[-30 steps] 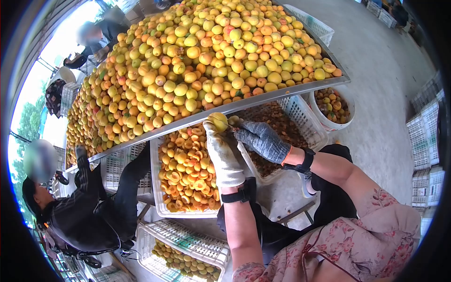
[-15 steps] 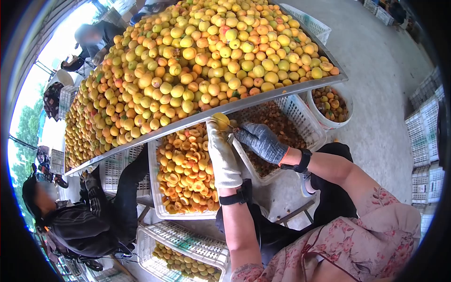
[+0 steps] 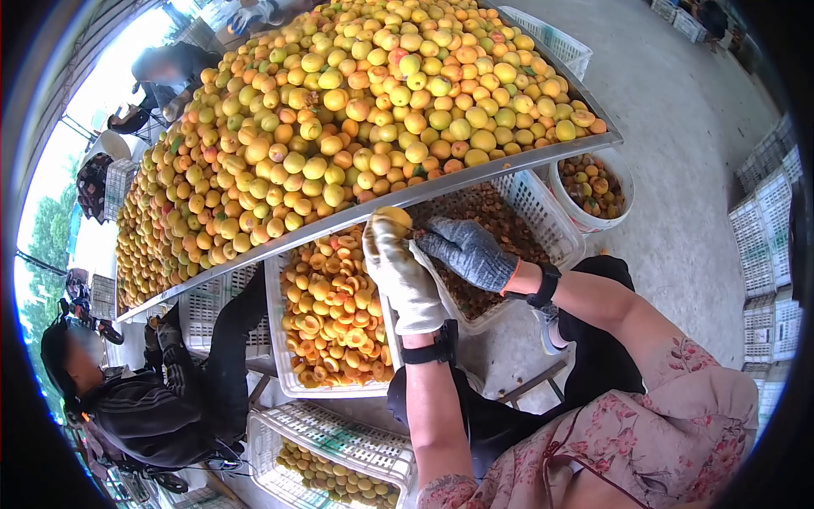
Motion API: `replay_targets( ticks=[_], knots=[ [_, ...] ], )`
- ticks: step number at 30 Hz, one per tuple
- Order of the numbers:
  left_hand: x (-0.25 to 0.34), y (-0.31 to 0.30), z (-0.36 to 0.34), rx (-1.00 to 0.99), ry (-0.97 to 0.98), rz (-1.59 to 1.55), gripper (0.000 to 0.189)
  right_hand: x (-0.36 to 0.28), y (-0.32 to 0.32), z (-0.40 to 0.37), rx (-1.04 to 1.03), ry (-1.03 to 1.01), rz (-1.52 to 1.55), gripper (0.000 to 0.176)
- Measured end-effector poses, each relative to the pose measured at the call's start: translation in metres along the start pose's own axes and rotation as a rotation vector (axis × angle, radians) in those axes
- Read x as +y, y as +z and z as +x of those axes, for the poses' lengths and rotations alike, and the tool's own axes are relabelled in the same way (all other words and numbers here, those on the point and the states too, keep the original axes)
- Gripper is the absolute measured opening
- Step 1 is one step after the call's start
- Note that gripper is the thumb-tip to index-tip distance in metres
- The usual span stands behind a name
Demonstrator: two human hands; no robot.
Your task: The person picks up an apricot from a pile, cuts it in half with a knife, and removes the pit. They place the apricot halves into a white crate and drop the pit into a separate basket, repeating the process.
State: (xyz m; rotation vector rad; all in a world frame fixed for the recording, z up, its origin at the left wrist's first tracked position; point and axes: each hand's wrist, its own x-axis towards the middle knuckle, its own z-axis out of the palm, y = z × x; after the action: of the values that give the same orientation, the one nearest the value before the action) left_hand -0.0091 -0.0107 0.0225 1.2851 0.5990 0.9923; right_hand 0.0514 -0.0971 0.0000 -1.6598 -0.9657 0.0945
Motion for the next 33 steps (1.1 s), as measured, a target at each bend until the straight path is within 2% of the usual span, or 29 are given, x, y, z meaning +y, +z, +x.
replay_targets(
  ticks=[1,4,6,7,8,9,10,11,12,13,15,16,17,19,21,23,24,25,27,28,29,31,32,33],
  knots=[
    [-0.004,0.007,0.004,0.010,-0.104,-0.376,0.041,0.002,0.000,-0.002,0.001,0.002,-0.002,0.025],
    [-0.004,0.007,0.002,-0.005,-0.193,-0.517,0.049,0.008,0.003,-0.005,-0.032,-0.150,-0.213,0.024],
    [-0.011,0.001,0.011,-0.075,-0.239,-0.628,0.052,0.005,-0.002,-0.008,-0.095,-0.122,-0.258,0.024],
    [-0.004,-0.003,0.016,0.091,-0.305,-0.584,0.051,0.001,-0.006,-0.011,-0.151,-0.086,-0.304,0.023],
    [-0.005,-0.015,0.026,0.050,-0.245,-0.669,0.047,-0.005,-0.012,-0.013,-0.242,-0.048,-0.342,0.023],
    [-0.003,-0.023,0.032,0.009,-0.182,-0.753,0.044,-0.004,-0.016,-0.015,-0.242,-0.061,-0.342,0.023],
    [0.000,-0.025,0.034,0.078,-0.107,-0.766,0.046,-0.003,-0.020,-0.018,-0.178,-0.130,-0.208,0.024],
    [-0.001,-0.033,0.035,0.066,-0.099,-0.774,0.047,-0.002,-0.021,-0.018,-0.117,-0.196,-0.072,0.026],
    [0.002,-0.031,0.034,0.121,-0.114,-0.622,0.046,-0.008,-0.023,-0.015,-0.077,-0.083,0.163,0.025],
    [0.003,-0.026,0.028,0.172,-0.137,-0.468,0.045,-0.012,-0.027,-0.009,-0.078,-0.082,0.165,0.025],
    [-0.016,-0.014,0.013,0.113,-0.117,-0.028,0.036,-0.019,-0.037,0.007,-0.124,0.670,0.566,0.021],
    [-0.017,-0.006,0.001,-0.019,-0.003,0.197,0.033,-0.024,-0.039,0.012,-0.081,0.718,0.704,0.019],
    [-0.018,0.002,-0.009,-0.151,0.115,0.418,0.031,-0.020,-0.033,0.012,-0.068,0.724,0.708,0.019],
    [-0.031,0.016,-0.012,-0.145,0.476,0.572,0.033,-0.008,-0.016,0.015,0.148,0.625,1.016,0.023],
    [-0.017,0.018,-0.017,-0.156,0.408,0.629,0.029,-0.001,-0.011,0.015,0.156,0.608,1.004,0.026],
    [-0.004,0.023,-0.019,-0.148,0.390,0.668,0.029,0.007,-0.006,0.016,0.148,0.581,0.835,0.026],
    [-0.005,0.024,-0.021,-0.130,0.360,0.678,0.030,0.010,-0.003,0.017,0.175,0.526,0.744,0.030],
    [-0.008,0.026,-0.023,-0.129,0.356,0.680,0.030,0.016,-0.002,0.017,0.174,0.530,0.744,0.030],
    [-0.015,0.030,-0.025,0.006,0.303,0.589,0.031,0.020,0.000,0.019,0.141,0.504,0.286,0.037],
    [-0.017,0.031,-0.024,0.001,0.181,0.461,0.034,0.015,0.004,0.020,0.269,0.275,0.257,0.040],
    [-0.026,0.030,-0.021,0.001,0.176,0.463,0.034,0.011,0.002,0.020,0.268,0.280,0.257,0.040],
    [-0.029,0.033,-0.015,0.056,0.002,-0.036,0.037,0.004,-0.003,0.022,0.224,0.166,-0.033,0.037],
    [-0.025,0.025,-0.022,0.027,-0.169,0.015,0.037,0.005,-0.002,0.023,0.224,0.078,-0.088,0.035],
    [-0.030,0.025,-0.023,0.057,-0.192,-0.090,0.035,0.007,-0.002,0.022,0.223,0.085,-0.092,0.035]
  ],
)
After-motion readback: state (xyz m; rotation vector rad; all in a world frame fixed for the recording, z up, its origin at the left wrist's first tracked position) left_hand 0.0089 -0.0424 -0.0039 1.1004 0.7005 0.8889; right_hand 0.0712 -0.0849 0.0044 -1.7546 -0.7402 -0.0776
